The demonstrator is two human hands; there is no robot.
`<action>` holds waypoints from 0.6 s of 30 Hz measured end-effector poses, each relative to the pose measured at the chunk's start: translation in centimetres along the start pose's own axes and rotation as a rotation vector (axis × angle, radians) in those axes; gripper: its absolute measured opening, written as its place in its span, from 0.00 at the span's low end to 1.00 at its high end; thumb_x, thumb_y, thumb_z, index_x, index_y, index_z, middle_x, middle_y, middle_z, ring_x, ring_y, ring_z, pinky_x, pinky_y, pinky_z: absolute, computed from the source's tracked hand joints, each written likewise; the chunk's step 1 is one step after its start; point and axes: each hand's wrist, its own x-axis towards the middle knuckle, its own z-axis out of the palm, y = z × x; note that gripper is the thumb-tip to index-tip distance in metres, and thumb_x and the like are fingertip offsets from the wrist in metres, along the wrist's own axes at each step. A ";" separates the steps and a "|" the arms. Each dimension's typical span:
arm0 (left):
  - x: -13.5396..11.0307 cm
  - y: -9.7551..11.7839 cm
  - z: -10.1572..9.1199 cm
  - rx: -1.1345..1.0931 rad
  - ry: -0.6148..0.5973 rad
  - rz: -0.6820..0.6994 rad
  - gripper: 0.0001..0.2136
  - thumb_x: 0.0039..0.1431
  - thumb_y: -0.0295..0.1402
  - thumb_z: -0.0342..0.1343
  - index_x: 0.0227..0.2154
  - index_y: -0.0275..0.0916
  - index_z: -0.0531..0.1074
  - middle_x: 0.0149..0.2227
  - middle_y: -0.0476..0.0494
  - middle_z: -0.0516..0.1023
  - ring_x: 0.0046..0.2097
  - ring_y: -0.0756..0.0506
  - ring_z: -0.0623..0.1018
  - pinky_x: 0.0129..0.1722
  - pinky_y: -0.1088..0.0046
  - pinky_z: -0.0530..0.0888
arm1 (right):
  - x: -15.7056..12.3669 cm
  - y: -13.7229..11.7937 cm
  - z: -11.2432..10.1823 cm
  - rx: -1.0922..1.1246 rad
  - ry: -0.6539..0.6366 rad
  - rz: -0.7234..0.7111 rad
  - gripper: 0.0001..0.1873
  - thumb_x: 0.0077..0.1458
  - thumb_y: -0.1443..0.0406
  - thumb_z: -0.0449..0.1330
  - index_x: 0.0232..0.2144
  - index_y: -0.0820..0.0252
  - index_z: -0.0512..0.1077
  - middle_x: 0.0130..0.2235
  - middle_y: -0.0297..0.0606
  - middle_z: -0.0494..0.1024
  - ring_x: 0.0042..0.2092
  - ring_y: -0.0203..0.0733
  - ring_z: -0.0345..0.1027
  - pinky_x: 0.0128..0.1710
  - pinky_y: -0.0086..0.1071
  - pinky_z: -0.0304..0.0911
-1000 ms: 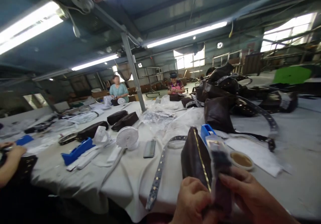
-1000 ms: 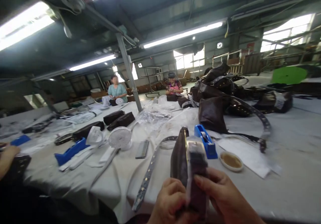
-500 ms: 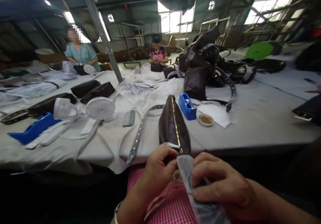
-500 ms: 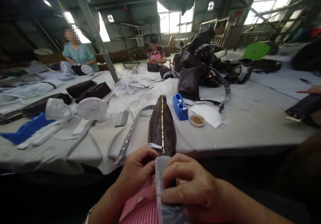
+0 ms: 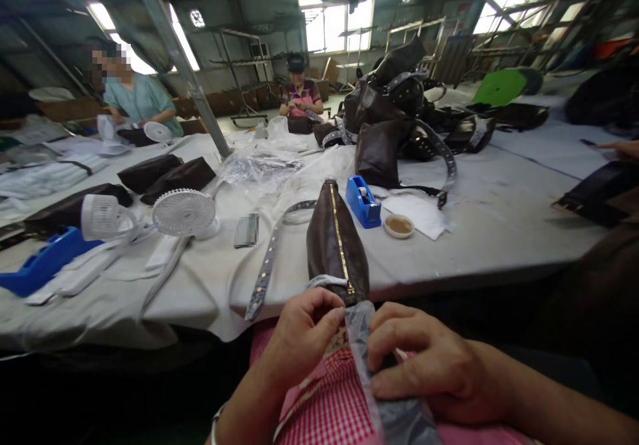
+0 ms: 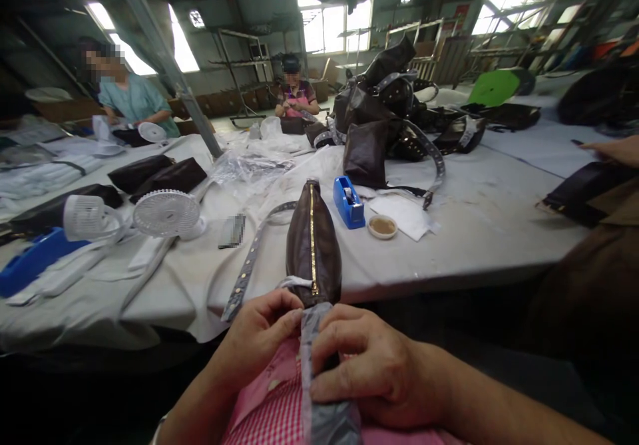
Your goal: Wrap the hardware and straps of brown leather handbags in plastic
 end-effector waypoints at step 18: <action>-0.4 -0.5 1.7 0.203 0.146 0.060 0.07 0.66 0.32 0.48 0.30 0.41 0.64 0.29 0.48 0.70 0.31 0.46 0.72 0.32 0.69 0.70 | -0.7 0.2 0.2 -0.108 0.013 -0.014 0.10 0.66 0.66 0.54 0.45 0.61 0.74 0.38 0.44 0.79 0.42 0.44 0.72 0.47 0.41 0.68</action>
